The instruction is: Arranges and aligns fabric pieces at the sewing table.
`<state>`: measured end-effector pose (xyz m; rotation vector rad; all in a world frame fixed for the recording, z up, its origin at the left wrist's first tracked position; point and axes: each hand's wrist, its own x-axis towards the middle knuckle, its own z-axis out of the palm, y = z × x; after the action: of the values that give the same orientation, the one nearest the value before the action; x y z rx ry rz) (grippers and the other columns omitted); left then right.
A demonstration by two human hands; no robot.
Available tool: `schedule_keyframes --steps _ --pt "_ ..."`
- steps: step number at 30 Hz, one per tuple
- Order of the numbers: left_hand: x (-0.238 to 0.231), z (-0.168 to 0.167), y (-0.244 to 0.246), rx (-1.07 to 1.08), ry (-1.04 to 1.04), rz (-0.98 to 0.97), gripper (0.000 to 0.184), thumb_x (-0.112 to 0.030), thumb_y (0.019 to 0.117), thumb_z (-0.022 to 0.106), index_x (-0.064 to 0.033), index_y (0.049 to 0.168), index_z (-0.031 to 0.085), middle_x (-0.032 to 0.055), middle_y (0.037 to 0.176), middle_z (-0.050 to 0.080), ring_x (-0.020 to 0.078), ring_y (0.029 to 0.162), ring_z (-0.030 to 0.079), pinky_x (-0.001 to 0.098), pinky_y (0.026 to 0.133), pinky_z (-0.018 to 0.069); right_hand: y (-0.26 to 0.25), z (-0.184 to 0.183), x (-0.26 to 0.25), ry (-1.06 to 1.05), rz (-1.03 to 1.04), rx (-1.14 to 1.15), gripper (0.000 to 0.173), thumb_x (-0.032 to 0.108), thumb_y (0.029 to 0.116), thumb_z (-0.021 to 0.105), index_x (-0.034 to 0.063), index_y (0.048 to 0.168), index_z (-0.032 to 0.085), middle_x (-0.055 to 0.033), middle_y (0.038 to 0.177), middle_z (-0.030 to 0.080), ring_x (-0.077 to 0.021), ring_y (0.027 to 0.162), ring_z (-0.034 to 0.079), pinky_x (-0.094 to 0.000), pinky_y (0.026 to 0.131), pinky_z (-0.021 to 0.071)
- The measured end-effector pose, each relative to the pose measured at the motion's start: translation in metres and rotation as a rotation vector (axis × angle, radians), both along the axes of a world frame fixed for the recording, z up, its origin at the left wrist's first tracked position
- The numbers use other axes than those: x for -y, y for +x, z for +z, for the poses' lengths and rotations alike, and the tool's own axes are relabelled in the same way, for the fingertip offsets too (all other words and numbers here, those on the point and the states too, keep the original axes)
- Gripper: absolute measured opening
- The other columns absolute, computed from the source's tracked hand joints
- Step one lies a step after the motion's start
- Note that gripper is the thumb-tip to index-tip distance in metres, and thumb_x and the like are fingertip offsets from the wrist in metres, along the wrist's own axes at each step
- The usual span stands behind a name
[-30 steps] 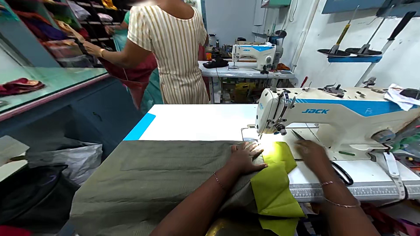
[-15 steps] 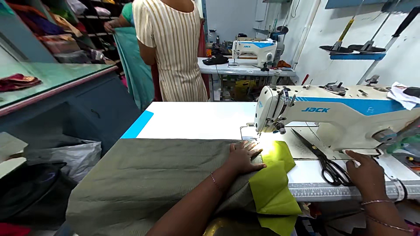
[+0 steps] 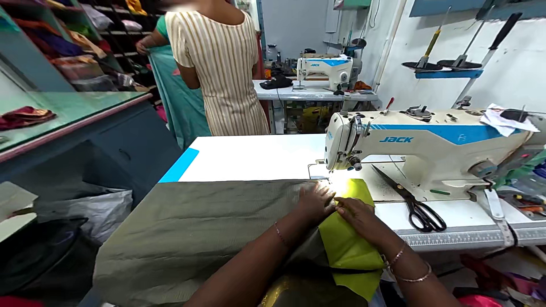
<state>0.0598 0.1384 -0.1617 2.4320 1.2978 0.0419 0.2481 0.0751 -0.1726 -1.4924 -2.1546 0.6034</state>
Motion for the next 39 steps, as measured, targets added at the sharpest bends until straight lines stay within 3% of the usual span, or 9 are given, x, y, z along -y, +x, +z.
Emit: schedule_keyframes --steps 3,6,8,11,14,18,34,36,39 --pt "0.028 -0.002 -0.002 0.054 0.005 -0.048 0.05 -0.033 0.1128 0.037 -0.0143 0.159 0.041 0.0038 0.167 0.035 0.0263 0.157 0.025 0.0659 0.122 0.0145 0.01 0.009 0.005 -0.014 0.036 0.05 0.043 0.039 0.1102 0.043 0.0123 0.124 0.074 -0.008 0.112 0.072 -0.0282 0.115 0.059 -0.0609 0.107 0.0282" --pt "0.038 -0.008 -0.015 0.095 -0.025 -0.089 0.061 -0.053 0.1061 0.046 -0.0227 0.159 0.042 -0.005 0.167 0.035 0.0197 0.158 0.021 0.0686 0.122 0.0029 0.024 0.021 0.014 -0.106 -0.004 0.116 0.052 0.041 0.1105 0.042 0.0067 0.091 0.076 -0.0077 0.084 0.068 -0.0249 0.093 0.061 -0.0566 0.105 0.0302" --pt "0.039 -0.01 -0.018 0.087 -0.019 -0.093 0.072 -0.064 0.0994 0.052 -0.0268 0.16 0.04 -0.0082 0.167 0.033 0.0187 0.159 0.019 0.0722 0.12 -0.0011 0.026 0.029 0.014 -0.193 -0.08 0.298 0.058 0.046 0.1083 0.046 0.0018 0.081 0.071 -0.0129 0.08 0.065 -0.0294 0.09 0.061 -0.0578 0.103 0.0315" --pt "0.038 -0.012 -0.016 0.077 0.018 -0.083 0.078 -0.068 0.0943 0.057 -0.028 0.159 0.041 -0.0089 0.167 0.034 0.0196 0.158 0.02 0.0752 0.118 0.0002 0.017 0.028 0.011 -0.039 -0.195 0.377 0.036 0.033 0.1009 0.066 -0.0005 0.092 0.076 -0.0191 0.101 0.07 -0.0391 0.106 0.064 -0.068 0.107 0.0315" --pt "0.036 -0.012 -0.014 0.079 0.026 -0.076 0.077 -0.068 0.0935 0.059 -0.0268 0.157 0.044 -0.0076 0.166 0.037 0.0206 0.158 0.022 0.0768 0.117 0.0001 0.006 0.019 0.0 -0.002 -0.149 0.201 0.036 0.026 0.104 0.062 0.0009 0.131 0.065 -0.0193 0.136 0.062 -0.0371 0.126 0.059 -0.057 0.109 0.0436" --pt "0.031 -0.008 -0.014 0.08 0.032 -0.064 0.075 -0.067 0.0943 0.059 -0.0273 0.157 0.045 -0.0074 0.165 0.038 0.0211 0.157 0.023 0.0779 0.116 -0.0006 0.003 0.01 -0.014 -0.301 -0.084 0.328 0.07 0.043 0.1088 0.046 0.0015 0.161 0.026 -0.0158 0.17 0.02 -0.0303 0.158 0.017 -0.053 0.127 0.0122" --pt "-0.016 -0.008 -0.003 0.073 0.023 -0.027 0.076 -0.069 0.0936 0.058 -0.0265 0.156 0.047 -0.005 0.165 0.037 0.0208 0.158 0.021 0.0779 0.116 -0.0033 0.028 0.003 -0.08 -0.244 -0.01 0.309 0.072 0.042 0.107 0.052 0.0005 0.16 0.028 -0.0181 0.168 0.024 -0.0344 0.157 0.02 -0.054 0.127 0.0125" --pt "-0.012 -0.006 -0.001 0.087 0.051 -0.056 0.067 -0.058 0.0994 0.057 -0.0181 0.153 0.051 0.0019 0.163 0.043 0.0234 0.156 0.027 0.0727 0.12 0.0005 0.029 0.003 -0.083 -0.213 -0.017 0.317 0.069 0.04 0.1072 0.052 -0.0014 0.158 0.033 -0.019 0.167 0.028 -0.0347 0.156 0.022 -0.0539 0.126 0.0137" --pt "0.024 -0.005 0.009 0.133 0.1 -0.074 0.041 -0.025 0.1086 0.052 -0.0037 0.142 0.06 0.0146 0.151 0.055 0.0305 0.145 0.046 0.0598 0.125 0.0206 0.014 0.016 -0.06 -0.071 -0.128 0.428 0.053 0.025 0.1059 0.058 -0.0109 0.144 0.049 -0.0284 0.154 0.044 -0.0421 0.148 0.038 -0.0589 0.122 0.0247"
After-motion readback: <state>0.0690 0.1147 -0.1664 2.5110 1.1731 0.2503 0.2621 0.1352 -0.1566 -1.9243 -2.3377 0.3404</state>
